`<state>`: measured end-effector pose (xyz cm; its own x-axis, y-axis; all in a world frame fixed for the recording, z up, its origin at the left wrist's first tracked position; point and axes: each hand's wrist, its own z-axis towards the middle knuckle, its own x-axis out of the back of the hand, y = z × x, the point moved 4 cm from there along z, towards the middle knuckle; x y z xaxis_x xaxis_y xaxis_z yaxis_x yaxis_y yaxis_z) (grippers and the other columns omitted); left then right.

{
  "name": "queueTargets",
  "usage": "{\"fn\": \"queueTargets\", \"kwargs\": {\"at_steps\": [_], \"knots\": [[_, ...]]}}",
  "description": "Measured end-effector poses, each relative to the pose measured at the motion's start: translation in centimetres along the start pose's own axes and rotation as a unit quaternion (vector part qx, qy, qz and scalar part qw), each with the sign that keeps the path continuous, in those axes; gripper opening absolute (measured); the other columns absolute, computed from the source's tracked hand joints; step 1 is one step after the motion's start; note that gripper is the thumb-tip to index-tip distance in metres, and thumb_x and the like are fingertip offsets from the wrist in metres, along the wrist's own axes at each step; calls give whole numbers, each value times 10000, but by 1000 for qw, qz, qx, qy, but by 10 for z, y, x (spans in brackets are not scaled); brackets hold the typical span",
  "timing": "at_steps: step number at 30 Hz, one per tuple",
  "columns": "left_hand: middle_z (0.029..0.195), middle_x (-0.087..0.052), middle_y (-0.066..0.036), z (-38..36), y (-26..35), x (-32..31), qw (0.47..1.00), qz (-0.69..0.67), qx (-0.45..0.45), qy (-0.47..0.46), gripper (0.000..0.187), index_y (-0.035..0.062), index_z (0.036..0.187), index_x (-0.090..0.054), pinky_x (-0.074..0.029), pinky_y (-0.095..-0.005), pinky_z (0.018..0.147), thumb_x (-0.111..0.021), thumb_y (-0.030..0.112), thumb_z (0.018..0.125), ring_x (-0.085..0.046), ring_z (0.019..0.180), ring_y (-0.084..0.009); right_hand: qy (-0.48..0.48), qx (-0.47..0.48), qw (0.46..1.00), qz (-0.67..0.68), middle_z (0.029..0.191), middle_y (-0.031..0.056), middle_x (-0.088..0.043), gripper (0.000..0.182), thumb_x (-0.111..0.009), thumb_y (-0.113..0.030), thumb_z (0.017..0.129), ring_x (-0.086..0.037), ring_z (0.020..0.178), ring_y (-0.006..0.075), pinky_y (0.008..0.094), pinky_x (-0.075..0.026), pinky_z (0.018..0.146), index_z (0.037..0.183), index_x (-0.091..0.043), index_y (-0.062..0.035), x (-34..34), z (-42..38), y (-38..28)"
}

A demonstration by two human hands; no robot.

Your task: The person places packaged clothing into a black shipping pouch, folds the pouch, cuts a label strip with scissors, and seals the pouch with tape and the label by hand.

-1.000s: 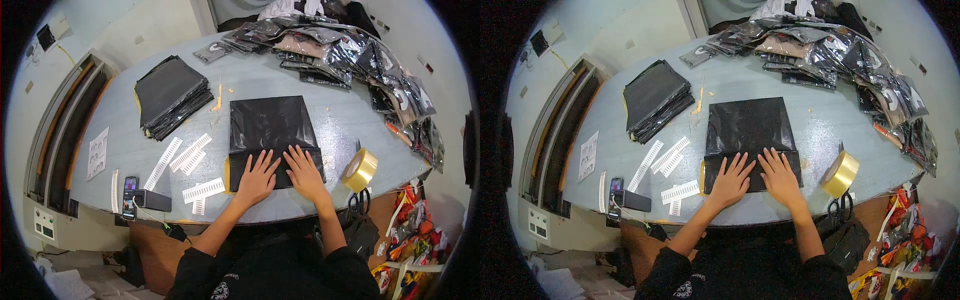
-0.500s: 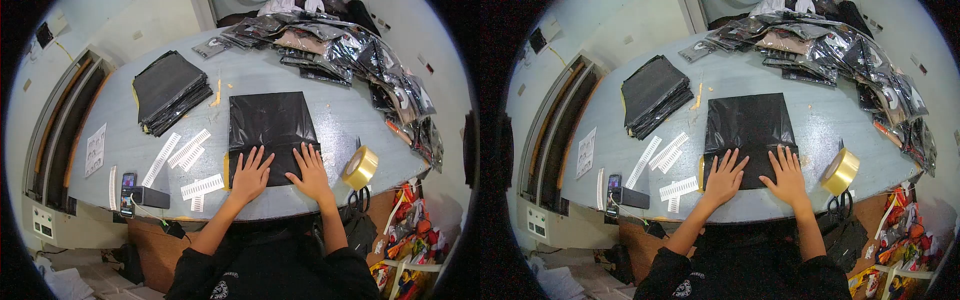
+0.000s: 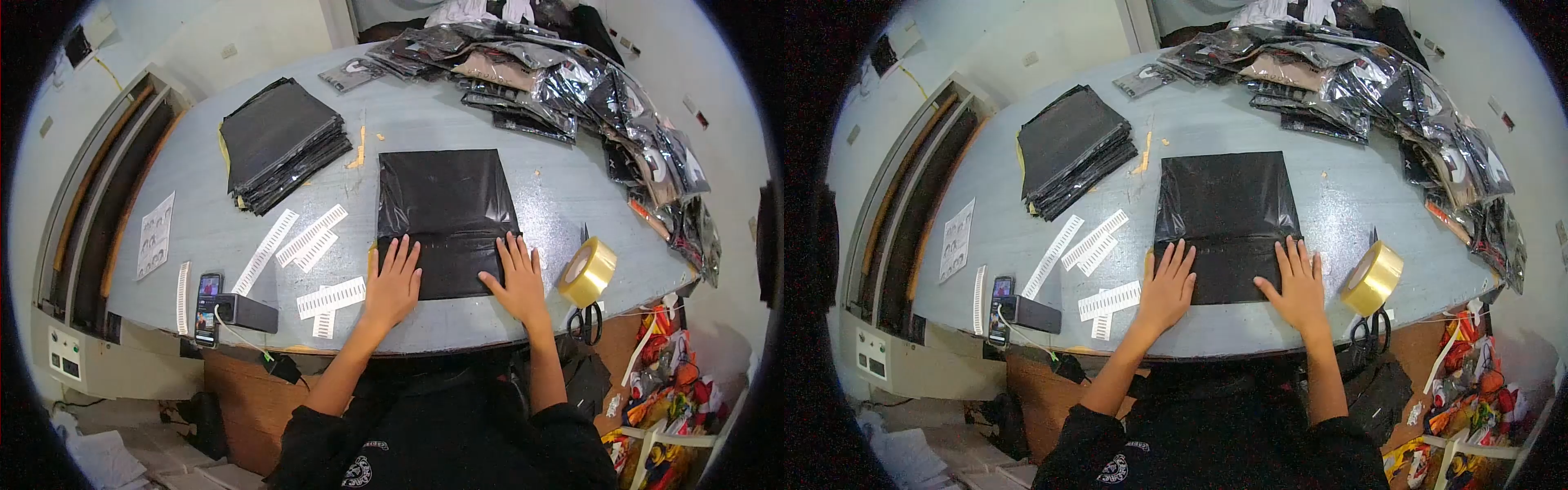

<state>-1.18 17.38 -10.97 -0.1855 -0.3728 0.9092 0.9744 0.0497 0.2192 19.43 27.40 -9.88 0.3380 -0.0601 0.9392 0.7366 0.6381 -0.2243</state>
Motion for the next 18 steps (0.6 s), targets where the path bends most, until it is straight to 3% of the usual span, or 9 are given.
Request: {"fn": "queueTargets", "kwargs": {"at_steps": [8, 9, 10, 12, 15, 18], "knots": [[1328, -423, -105, -9, -4, 8, 993, 94, 17, 65, 432, 96, 1274, -456, -173, -502, 1063, -460, 231, 863, -346, 1266, -258, 39, -37, 998, -36, 1404, 190, -292, 549, -425, -338, 908, -266, 1301, 353, 486, -182, 1063, 1343, -332, -17, -5, -11, 20], [1328, -423, -105, -8, -4, 11, 993, 93, 19, 67, 432, 96, 1274, -456, -173, -502, 1063, -460, 231, 863, -346, 1266, -258, 113, -33, 993, -29, 1374, 204, -326, 478, -477, -222, 870, -291, 1277, 384, 496, -225, 1046, 1294, -392, -19, 2, -13, 16], [1280, -459, -99, -7, -1, 16, 991, 111, -23, 69, 401, 99, 1231, -492, -217, -483, 1046, -483, 185, 840, -386, 1225, -256, 113, -31, 993, -31, 1374, 204, -326, 478, -477, -222, 870, -291, 1277, 384, 496, -225, 1046, 1294, -392, -19, 5, -13, 14], [1232, -495, -92, -9, 3, 20, 987, 127, -62, 70, 375, 101, 1189, -528, -261, -464, 1029, -505, 140, 817, -426, 1185, -254, 99, 33, 992, -70, 1301, 206, -395, 430, -525, -136, 791, -373, 1202, 388, 501, -263, 1026, 1202, -470, -22, 18, -16, 4], [1070, -549, -66, -14, 6, 23, 994, 56, -88, 31, 334, 91, 1070, -591, -370, -382, 925, -547, 60, 741, -518, 984, -237, 43, 93, 992, -71, 1220, 187, -453, 382, -531, -77, 732, -442, 1120, 345, 486, -296, 1010, 1111, -522, -32, 27, -27, -8], [1079, -560, -99, -16, 6, 29, 997, 0, -75, 29, 340, 75, 1077, -581, -363, -400, 942, -558, 81, 738, -525, 1008, -247, -4, 129, 990, -59, 1178, 173, -478, 362, -530, -58, 728, -460, 1084, 315, 459, -328, 993, 1089, -535, -30, 37, -33, -11]]}}
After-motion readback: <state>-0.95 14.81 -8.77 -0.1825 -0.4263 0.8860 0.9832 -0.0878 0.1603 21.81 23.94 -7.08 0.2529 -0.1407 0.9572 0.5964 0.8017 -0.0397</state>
